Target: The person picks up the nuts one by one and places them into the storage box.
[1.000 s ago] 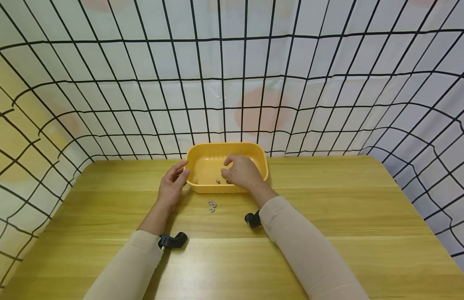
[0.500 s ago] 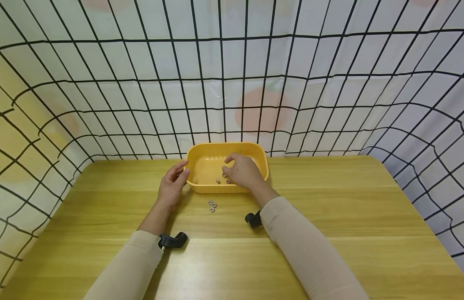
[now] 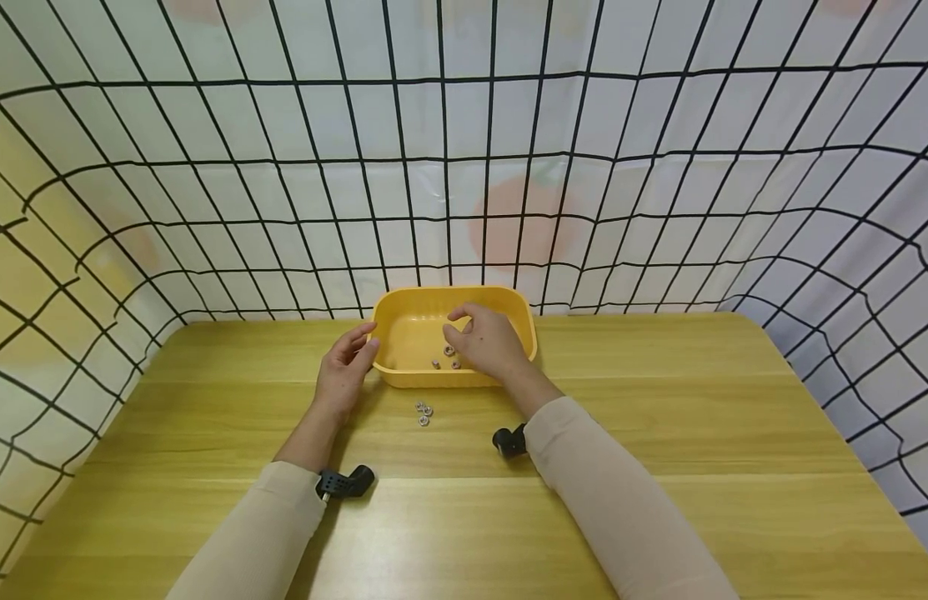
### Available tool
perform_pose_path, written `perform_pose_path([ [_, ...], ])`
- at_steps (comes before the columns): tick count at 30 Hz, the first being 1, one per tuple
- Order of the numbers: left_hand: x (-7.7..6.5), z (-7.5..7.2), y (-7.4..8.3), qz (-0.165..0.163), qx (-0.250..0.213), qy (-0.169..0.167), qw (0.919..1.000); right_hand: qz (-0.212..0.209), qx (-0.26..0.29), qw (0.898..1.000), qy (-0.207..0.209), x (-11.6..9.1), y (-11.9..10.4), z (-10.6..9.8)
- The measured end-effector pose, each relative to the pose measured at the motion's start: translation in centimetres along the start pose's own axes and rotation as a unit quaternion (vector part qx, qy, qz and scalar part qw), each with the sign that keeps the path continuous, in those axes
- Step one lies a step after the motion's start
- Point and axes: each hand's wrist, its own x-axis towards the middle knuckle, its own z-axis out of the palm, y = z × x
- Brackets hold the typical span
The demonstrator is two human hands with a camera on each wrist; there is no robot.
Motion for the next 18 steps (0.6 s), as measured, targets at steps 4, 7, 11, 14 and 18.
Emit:
perform_pose_path([
  [4,0.1,-0.1,-0.2,-0.003,0.001,-0.001,1.0000,-0.007,0.007,1.000,0.004,-0.1,0.0,0.0],
  [7,0.0,-0.1,-0.1,-0.003,-0.003,-0.001,1.0000,-0.024,0.014,0.999,0.016,-0.3,0.0,0.0],
  [11,-0.1,-0.1,0.0,-0.001,-0.007,-0.002,1.0000,-0.073,-0.006,0.996,0.058,-0.6,-0.2,0.0],
  [14,-0.1,-0.1,0.1,-0.002,-0.004,-0.002,1.0000,-0.118,-0.035,0.988,0.090,-1.0,-0.4,0.0],
  [18,0.0,-0.1,0.1,-0.003,-0.002,-0.004,1.0000,-0.168,-0.039,0.980,0.100,-1.8,-1.2,-0.1],
])
